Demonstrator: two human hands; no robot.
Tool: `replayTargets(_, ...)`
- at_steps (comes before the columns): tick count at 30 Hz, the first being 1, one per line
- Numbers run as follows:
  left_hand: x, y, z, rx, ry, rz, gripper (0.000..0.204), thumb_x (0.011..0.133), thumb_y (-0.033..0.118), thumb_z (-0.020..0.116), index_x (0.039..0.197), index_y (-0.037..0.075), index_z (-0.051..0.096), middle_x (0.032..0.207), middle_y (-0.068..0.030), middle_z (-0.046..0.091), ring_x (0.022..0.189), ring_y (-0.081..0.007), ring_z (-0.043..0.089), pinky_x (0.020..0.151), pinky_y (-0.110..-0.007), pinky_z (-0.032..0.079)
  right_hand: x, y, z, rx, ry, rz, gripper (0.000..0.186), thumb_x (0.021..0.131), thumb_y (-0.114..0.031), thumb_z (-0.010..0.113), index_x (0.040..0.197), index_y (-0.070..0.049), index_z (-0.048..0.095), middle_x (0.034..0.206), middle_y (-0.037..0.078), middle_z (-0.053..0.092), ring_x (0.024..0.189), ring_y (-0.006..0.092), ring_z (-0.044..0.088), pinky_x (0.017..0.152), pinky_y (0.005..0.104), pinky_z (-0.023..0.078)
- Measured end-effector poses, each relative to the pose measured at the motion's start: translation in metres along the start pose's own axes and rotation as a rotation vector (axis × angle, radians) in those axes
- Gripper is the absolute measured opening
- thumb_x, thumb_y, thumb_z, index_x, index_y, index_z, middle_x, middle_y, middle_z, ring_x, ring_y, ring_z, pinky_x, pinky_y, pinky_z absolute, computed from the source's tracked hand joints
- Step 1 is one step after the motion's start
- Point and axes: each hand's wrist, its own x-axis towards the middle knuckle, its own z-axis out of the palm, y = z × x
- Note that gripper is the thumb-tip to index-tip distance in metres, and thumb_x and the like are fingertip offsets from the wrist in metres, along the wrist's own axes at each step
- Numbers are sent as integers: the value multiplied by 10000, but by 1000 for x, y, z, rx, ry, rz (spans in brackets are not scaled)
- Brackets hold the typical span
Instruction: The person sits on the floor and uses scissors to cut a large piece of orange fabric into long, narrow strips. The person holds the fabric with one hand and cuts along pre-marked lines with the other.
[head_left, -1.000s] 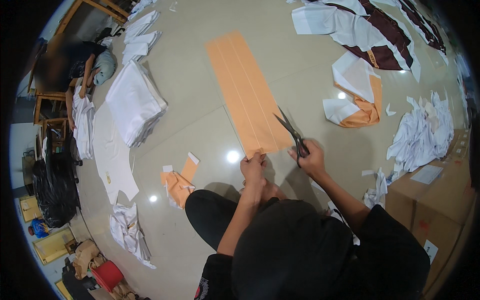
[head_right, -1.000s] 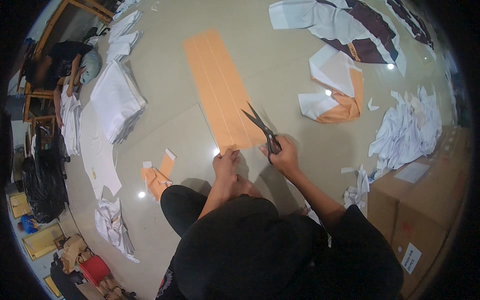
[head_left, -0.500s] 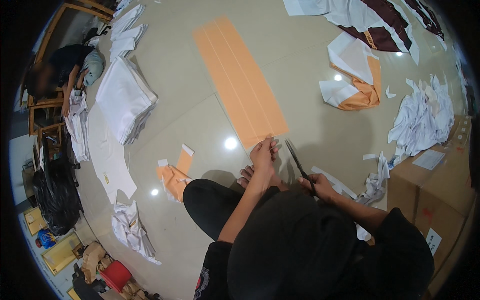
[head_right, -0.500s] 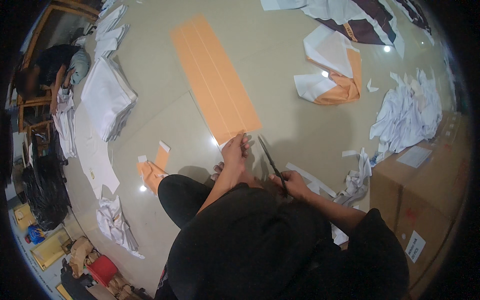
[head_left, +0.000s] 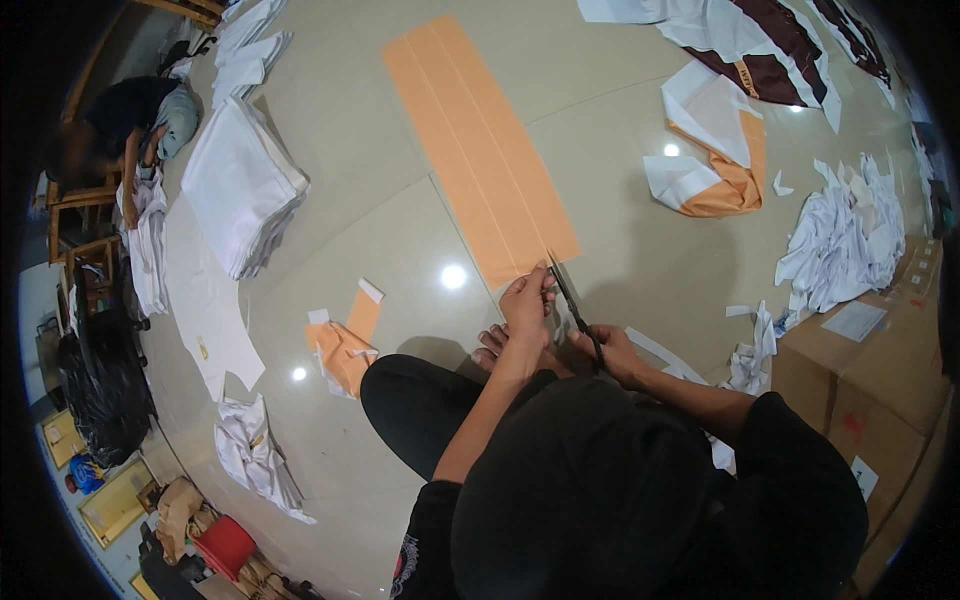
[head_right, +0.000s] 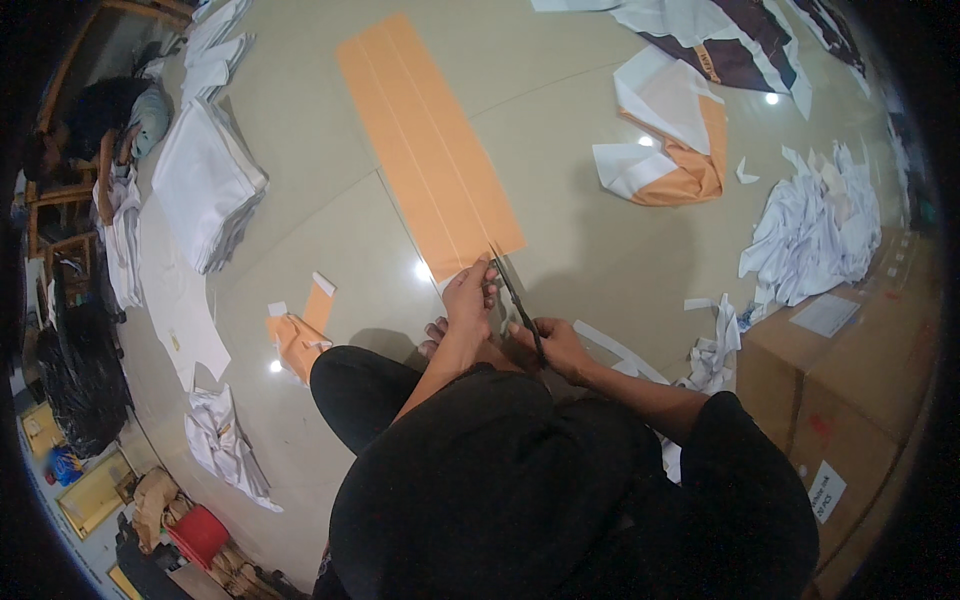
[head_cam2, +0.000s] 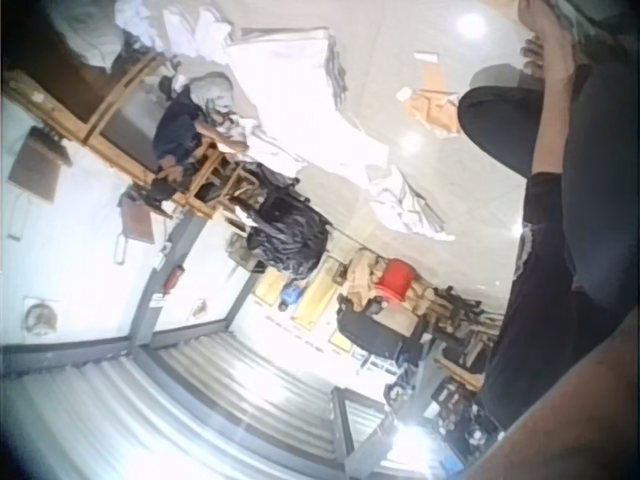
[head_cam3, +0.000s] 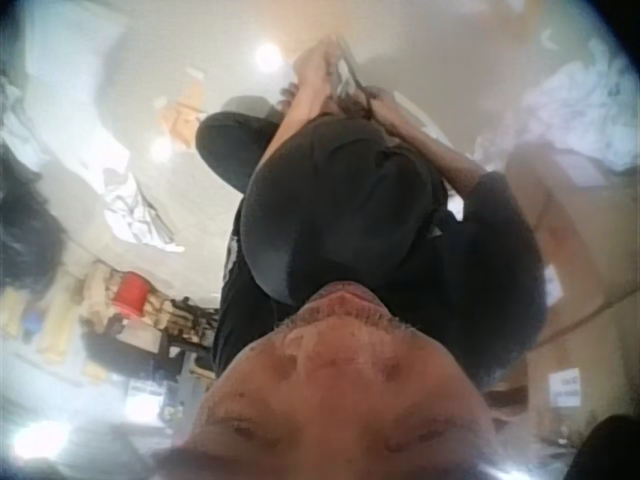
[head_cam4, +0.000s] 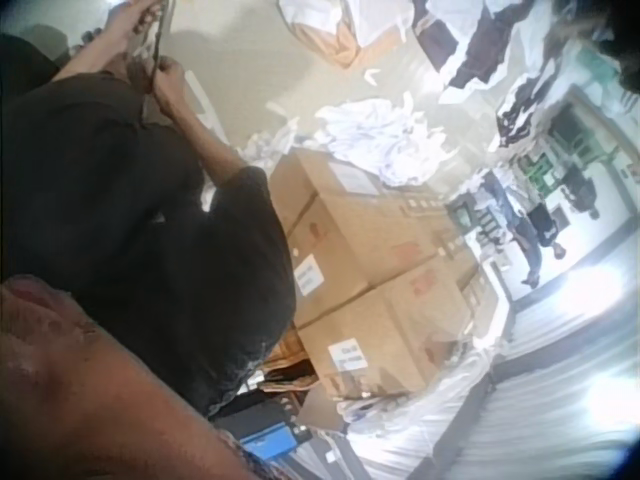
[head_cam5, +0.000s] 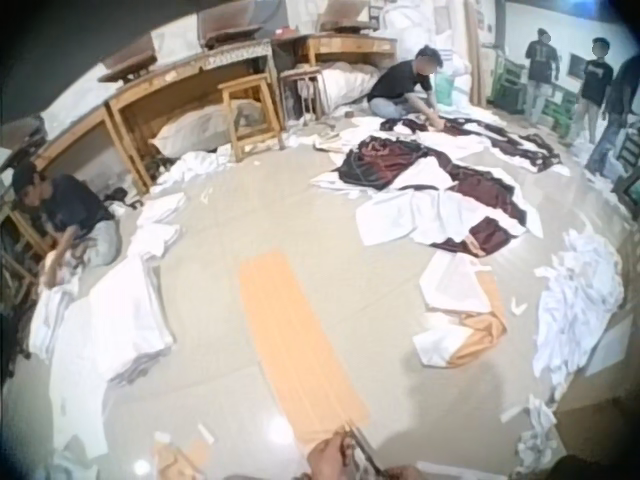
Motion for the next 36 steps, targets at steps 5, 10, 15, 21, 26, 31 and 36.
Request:
replayTargets(5, 1, -5, -3, -4, 3, 28, 244, 903, 304, 733, 800, 101, 644, 735, 7, 669, 536, -51, 526, 452, -197, 351, 7, -5, 6, 39, 23, -18, 518, 871, -530, 701, 762, -28, 634, 662, 7, 556, 586, 98, 494, 521, 266, 370)
replayTargets(10, 1, -3, -1, 5, 1, 31, 256, 902, 312, 734, 795, 100, 639, 748, -2, 679, 538, -54, 530, 463, -204, 362, 13, -6, 10, 39, 50, 0, 509, 867, -523, 710, 772, -28, 640, 669, 5, 560, 594, 97, 502, 525, 268, 377)
replayTargets(15, 1, -2, 0, 9, 6, 26, 258, 902, 303, 737, 801, 86, 641, 750, -8, 680, 530, -55, 529, 454, -201, 353, 10, -10, 12, 68, 45, -1, 496, 865, -509, 719, 765, -30, 636, 666, 3, 562, 596, 97, 504, 531, 267, 382)
replayTargets(21, -2, -2, 1, 14, 2, 49, 258, 899, 293, 745, 814, 70, 645, 754, -12, 679, 523, -56, 524, 441, -197, 341, 16, -3, 10, 38, 70, -18, 479, 866, -489, 726, 748, -34, 628, 657, 3, 565, 578, 96, 502, 524, 265, 388)
replayTargets(26, -2, -1, 2, 48, -6, 60, 254, 906, 296, 735, 823, 72, 648, 759, -12, 682, 528, -53, 522, 447, -195, 340, 13, -10, 12, 85, 75, -10, 452, 870, -462, 731, 729, -46, 622, 645, 2, 562, 561, 91, 494, 507, 262, 376)
replayTargets(31, -1, -3, 0, 45, -14, 67, 251, 914, 298, 724, 829, 72, 654, 765, -12, 687, 530, -52, 524, 455, -198, 344, 18, -1, 13, 101, 80, -7, 433, 874, -441, 734, 717, -54, 619, 625, -1, 559, 544, 89, 492, 494, 264, 376)
replayTargets(36, 0, -2, 1, 89, -2, 73, 251, 919, 297, 715, 828, 70, 656, 768, -19, 695, 527, -53, 530, 460, -201, 356, 17, -1, 13, 110, 86, -4, 424, 875, -433, 733, 715, -57, 620, 618, -3, 556, 536, 88, 491, 485, 262, 376)
